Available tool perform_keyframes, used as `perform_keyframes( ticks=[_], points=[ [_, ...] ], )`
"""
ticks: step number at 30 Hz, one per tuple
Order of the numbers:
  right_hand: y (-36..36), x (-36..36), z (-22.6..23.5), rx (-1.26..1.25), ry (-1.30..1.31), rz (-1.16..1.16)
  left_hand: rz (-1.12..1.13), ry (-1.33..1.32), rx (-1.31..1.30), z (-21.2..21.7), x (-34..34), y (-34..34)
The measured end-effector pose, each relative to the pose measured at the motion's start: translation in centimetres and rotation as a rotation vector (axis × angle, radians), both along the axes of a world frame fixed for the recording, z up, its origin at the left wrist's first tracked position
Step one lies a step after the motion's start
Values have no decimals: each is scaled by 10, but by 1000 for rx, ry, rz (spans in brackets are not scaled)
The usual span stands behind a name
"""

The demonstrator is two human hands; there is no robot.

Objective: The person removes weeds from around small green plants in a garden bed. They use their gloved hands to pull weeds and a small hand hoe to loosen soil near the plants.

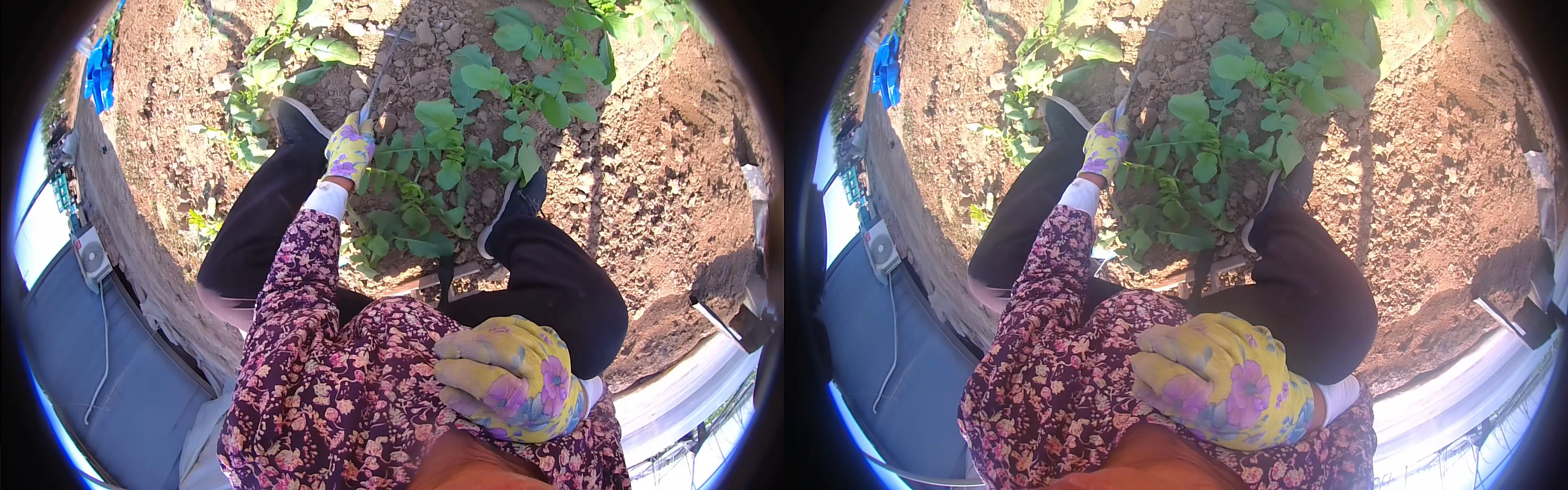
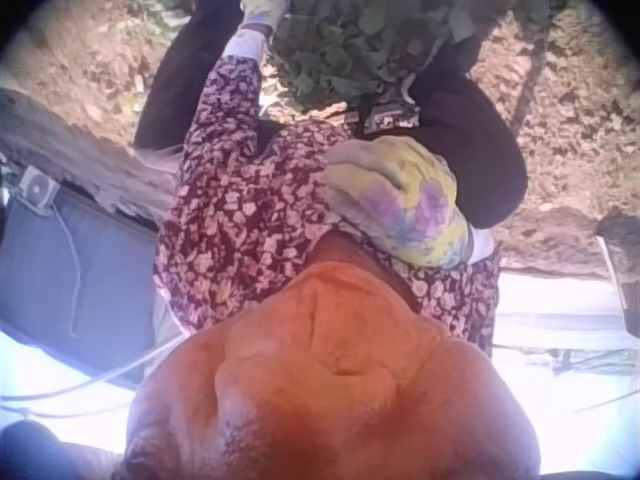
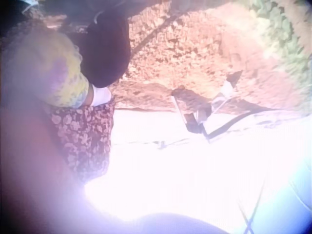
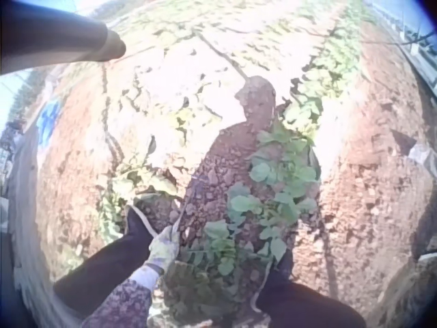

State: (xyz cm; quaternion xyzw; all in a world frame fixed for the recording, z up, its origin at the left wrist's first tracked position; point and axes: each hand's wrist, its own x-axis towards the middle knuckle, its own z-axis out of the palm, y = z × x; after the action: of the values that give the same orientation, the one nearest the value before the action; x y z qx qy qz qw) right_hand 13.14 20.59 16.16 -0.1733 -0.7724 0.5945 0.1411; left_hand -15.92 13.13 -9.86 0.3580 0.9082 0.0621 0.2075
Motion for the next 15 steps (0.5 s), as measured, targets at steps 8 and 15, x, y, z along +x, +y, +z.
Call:
perform_keyframes(
  ticks=[8, 15],
  points=[
    [-4, -1, 8, 31, -21, -15, 168, -155, 18, 5, -58, -59],
    [-11, 0, 17, 16, 9, 9, 525, -340, 33, 71, -42, -96]
  ],
)
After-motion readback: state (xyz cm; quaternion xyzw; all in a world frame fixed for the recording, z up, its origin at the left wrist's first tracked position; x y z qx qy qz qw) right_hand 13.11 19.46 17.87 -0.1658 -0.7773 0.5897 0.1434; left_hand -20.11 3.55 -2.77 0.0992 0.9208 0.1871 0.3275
